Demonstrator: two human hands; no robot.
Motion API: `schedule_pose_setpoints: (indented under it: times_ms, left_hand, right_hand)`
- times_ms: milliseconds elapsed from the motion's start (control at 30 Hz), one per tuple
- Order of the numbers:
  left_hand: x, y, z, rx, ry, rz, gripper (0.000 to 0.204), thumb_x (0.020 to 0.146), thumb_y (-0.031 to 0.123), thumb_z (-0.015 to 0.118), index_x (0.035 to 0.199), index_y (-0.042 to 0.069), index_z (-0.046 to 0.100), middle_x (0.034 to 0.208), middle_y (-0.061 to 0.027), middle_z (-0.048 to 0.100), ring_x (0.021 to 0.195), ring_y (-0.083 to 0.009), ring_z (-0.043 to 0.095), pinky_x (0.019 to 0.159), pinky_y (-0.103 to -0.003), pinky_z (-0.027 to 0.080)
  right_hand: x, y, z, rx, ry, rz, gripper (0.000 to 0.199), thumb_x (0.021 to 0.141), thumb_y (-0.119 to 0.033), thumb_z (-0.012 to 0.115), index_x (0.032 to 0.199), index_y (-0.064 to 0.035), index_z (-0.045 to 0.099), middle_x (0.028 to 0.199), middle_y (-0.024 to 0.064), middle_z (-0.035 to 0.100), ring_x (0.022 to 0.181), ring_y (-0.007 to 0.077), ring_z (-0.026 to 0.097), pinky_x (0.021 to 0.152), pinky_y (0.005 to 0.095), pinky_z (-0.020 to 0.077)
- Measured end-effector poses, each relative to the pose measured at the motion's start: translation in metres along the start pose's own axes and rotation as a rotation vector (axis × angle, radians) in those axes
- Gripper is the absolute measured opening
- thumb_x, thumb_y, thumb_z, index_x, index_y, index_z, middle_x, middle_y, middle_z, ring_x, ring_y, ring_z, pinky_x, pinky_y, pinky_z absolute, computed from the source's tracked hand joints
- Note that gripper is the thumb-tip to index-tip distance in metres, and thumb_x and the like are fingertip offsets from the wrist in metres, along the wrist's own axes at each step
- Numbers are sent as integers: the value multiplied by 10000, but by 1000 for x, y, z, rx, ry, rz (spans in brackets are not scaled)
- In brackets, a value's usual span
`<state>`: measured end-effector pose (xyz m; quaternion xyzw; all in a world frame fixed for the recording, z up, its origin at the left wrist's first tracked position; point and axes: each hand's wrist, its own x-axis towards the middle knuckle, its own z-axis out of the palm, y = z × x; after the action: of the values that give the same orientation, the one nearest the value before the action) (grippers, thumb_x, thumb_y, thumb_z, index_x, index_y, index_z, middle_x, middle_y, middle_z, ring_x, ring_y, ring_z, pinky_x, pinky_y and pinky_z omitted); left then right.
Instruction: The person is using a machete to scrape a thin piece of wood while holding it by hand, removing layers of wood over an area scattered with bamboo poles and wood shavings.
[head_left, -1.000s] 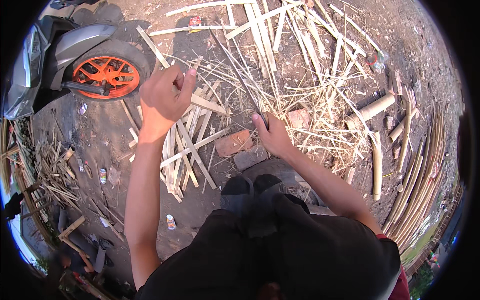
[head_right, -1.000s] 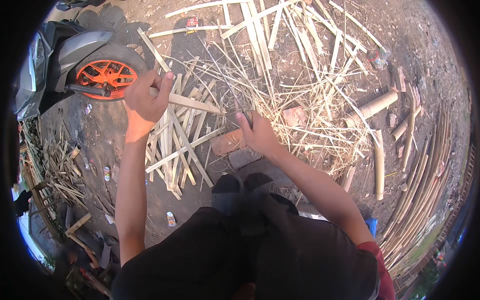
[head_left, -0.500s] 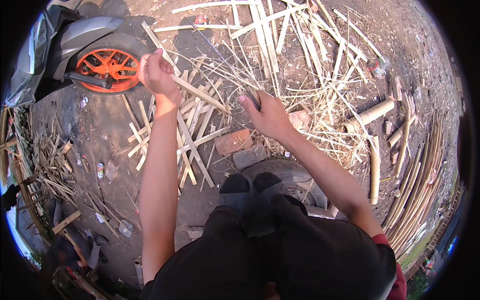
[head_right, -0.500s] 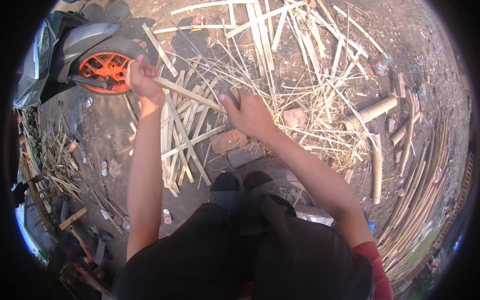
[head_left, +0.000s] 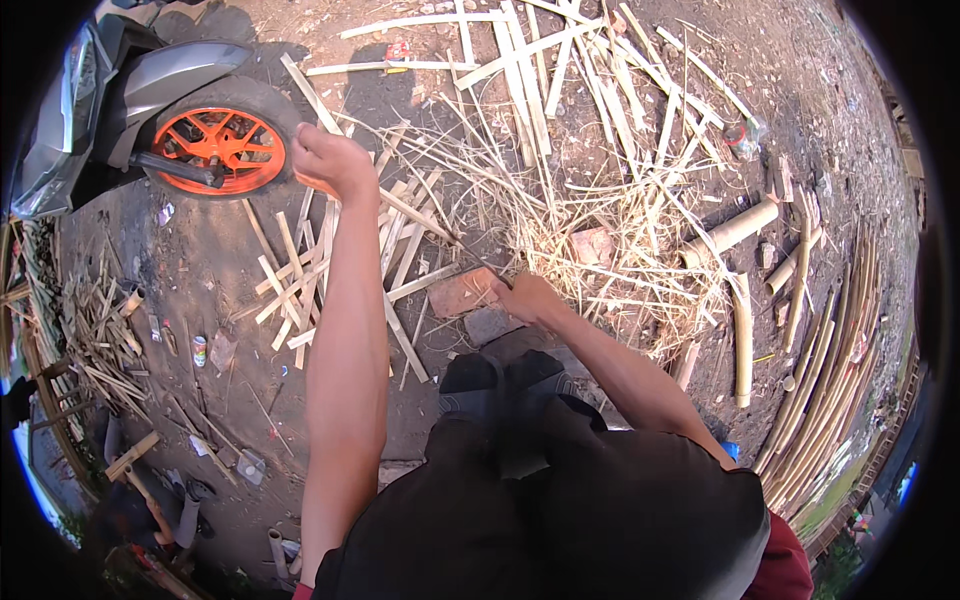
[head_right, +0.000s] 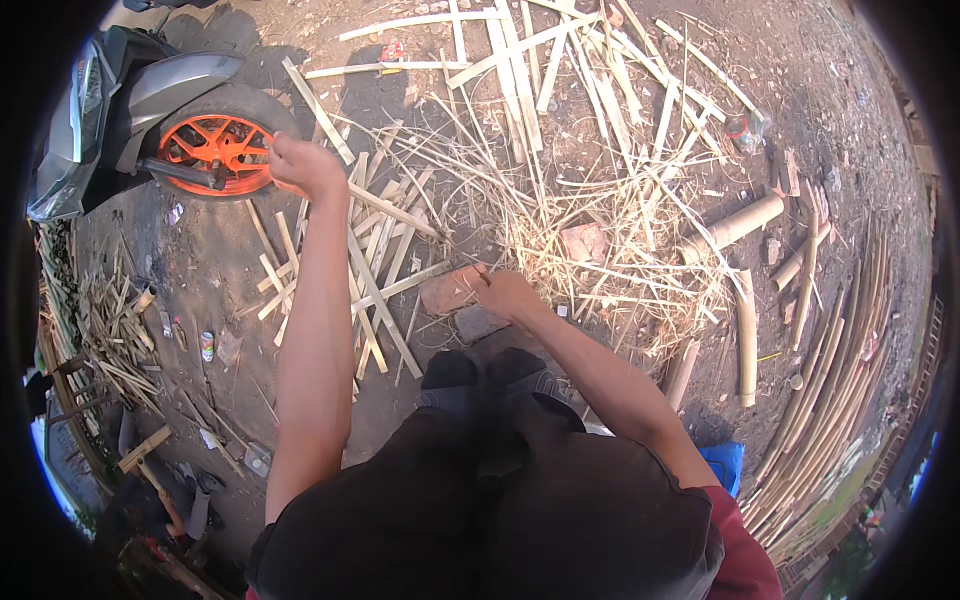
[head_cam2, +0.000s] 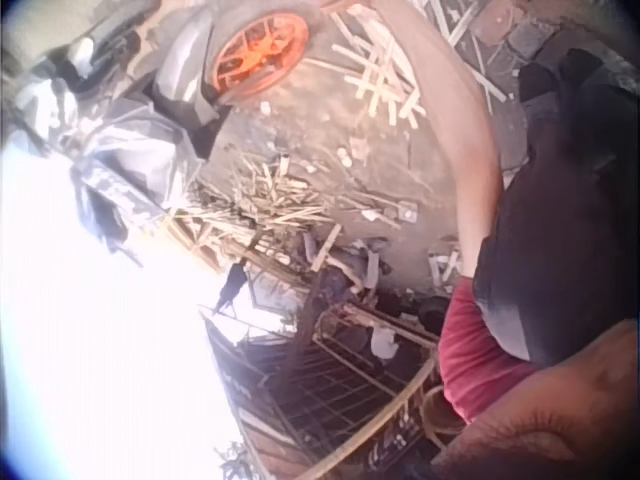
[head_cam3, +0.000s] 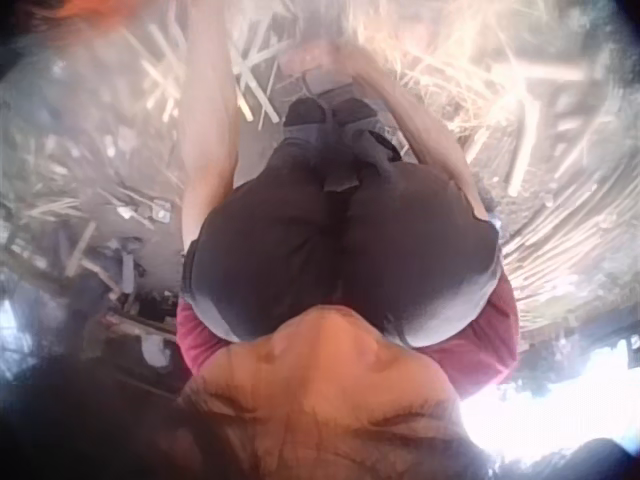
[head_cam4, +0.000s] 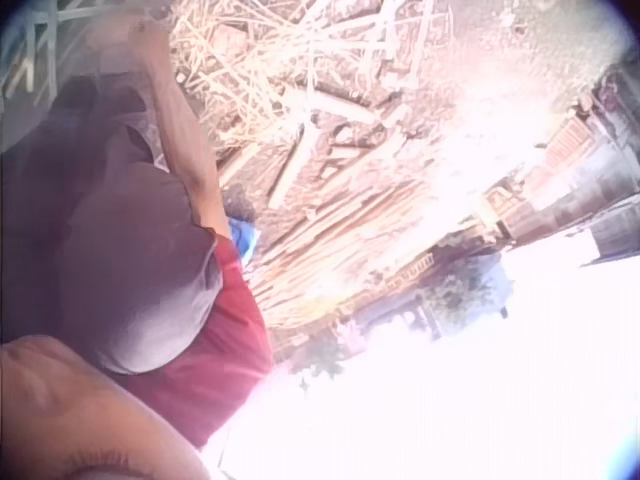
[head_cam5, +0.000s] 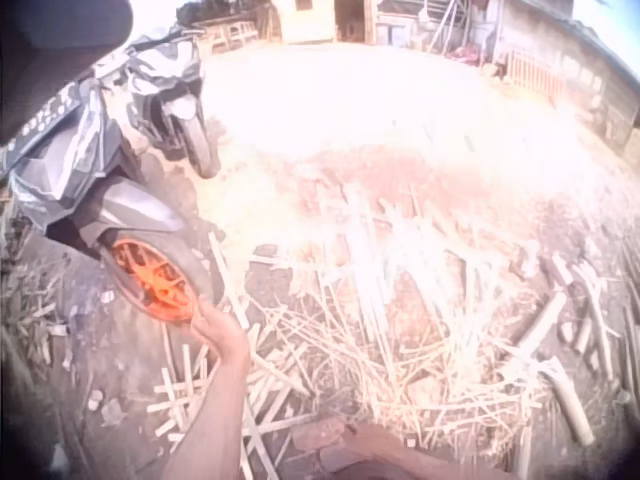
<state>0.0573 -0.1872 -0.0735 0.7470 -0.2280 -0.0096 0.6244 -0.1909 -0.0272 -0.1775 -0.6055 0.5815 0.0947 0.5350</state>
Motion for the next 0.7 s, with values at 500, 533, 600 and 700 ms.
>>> schedule_pose_setpoints:
  times_ms: [500,533,600,700]
  left_hand:
    - [-47,23,7,13,-325,188,441,956,310,472,766,-78,562,657,-256,536,685,-443,526,692,-514,363]
    - [-42,26,2,-1,-318,174,441,955,308,467,770,-81,561,662,-259,536,698,-447,527,700,-515,362]
    - [-42,22,0,-8,-282,160,437,952,302,462,776,-86,560,669,-260,538,716,-454,526,712,-518,362]
    - [-28,8,3,32,-186,193,421,949,283,461,769,-83,566,678,-255,552,713,-458,526,705,-522,369]
  right_hand:
    - [-39,-86,-107,310,392,-223,606,998,-539,494,765,15,572,584,127,545,561,261,566,581,425,465]
    - [-51,-115,-129,513,374,-128,634,1009,-576,444,763,0,545,560,77,512,535,175,545,507,361,430]
    - [-50,-112,-132,688,532,-306,585,1047,-527,388,749,-36,496,571,13,471,508,100,462,461,302,373]
    - [-28,-37,-47,782,526,-456,460,1069,-374,410,799,-21,528,627,68,543,538,170,515,522,336,425]
